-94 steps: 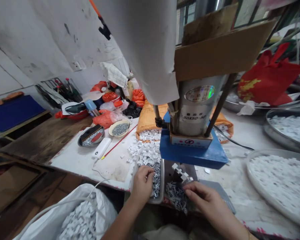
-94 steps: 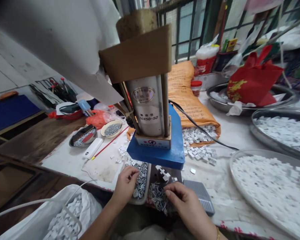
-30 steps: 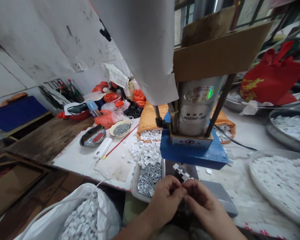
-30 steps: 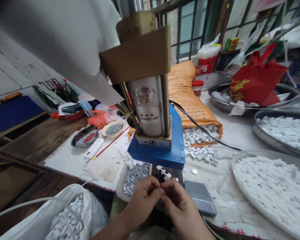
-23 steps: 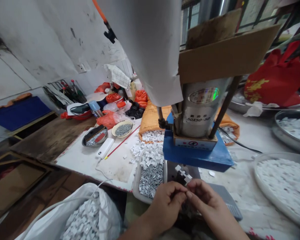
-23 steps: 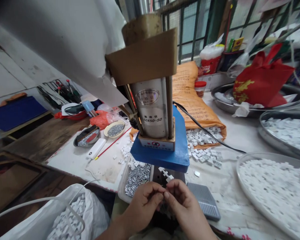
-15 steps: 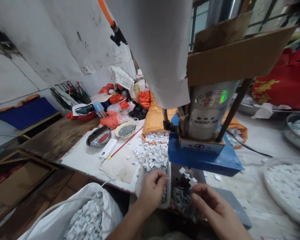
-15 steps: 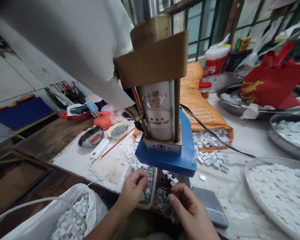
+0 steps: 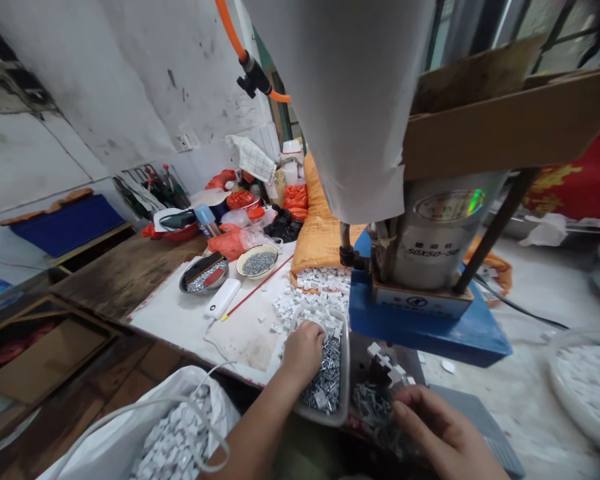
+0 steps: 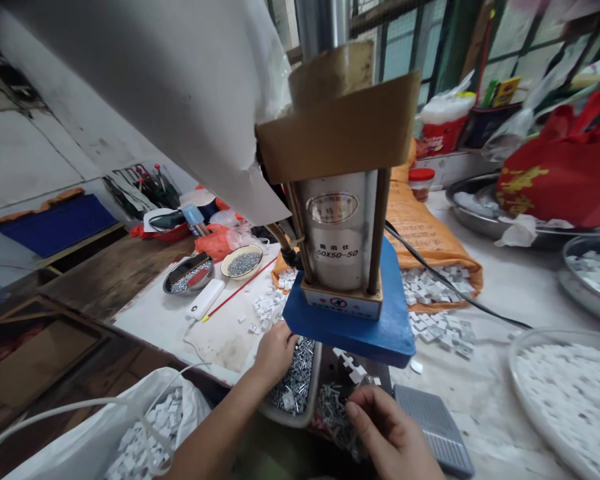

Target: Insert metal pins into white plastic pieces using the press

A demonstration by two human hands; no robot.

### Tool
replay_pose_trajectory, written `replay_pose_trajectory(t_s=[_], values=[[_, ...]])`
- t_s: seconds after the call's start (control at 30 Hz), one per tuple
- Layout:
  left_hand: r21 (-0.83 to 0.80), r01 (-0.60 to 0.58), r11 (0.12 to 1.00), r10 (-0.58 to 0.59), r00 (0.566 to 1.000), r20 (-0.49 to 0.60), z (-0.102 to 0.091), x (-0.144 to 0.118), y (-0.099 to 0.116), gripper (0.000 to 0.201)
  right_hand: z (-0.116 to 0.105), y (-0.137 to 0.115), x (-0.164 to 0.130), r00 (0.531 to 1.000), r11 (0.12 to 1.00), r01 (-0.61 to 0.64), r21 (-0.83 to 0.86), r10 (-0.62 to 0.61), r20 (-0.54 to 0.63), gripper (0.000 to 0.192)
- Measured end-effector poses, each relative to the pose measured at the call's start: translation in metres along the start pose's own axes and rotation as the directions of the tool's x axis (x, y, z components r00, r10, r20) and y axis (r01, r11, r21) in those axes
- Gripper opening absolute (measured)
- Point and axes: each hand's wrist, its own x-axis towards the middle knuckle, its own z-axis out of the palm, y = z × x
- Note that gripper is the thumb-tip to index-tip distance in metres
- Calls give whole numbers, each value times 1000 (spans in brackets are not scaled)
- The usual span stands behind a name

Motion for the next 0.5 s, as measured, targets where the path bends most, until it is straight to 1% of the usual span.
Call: replay_pose_trajectory(t_s=[0.1,0.23,0.33,0.5], values=[[36,-23,999,22,999,39,1,-4,-1,12,1,2,0,1000,1000,-11,4,11,14,34],[39,-53,998,50,996,74,-2,-10,1,12,4,7,2,999,1000,-1,2,1,37,35],[16,-53,998,52,996,71,-4,-12,1,13,5,8,2,998,1000,6,2,-6,55,35],[-76,-35,996,39,998,53,-4,-12,5,14,5,0,0,999,1000,13,1,-13,45,33]])
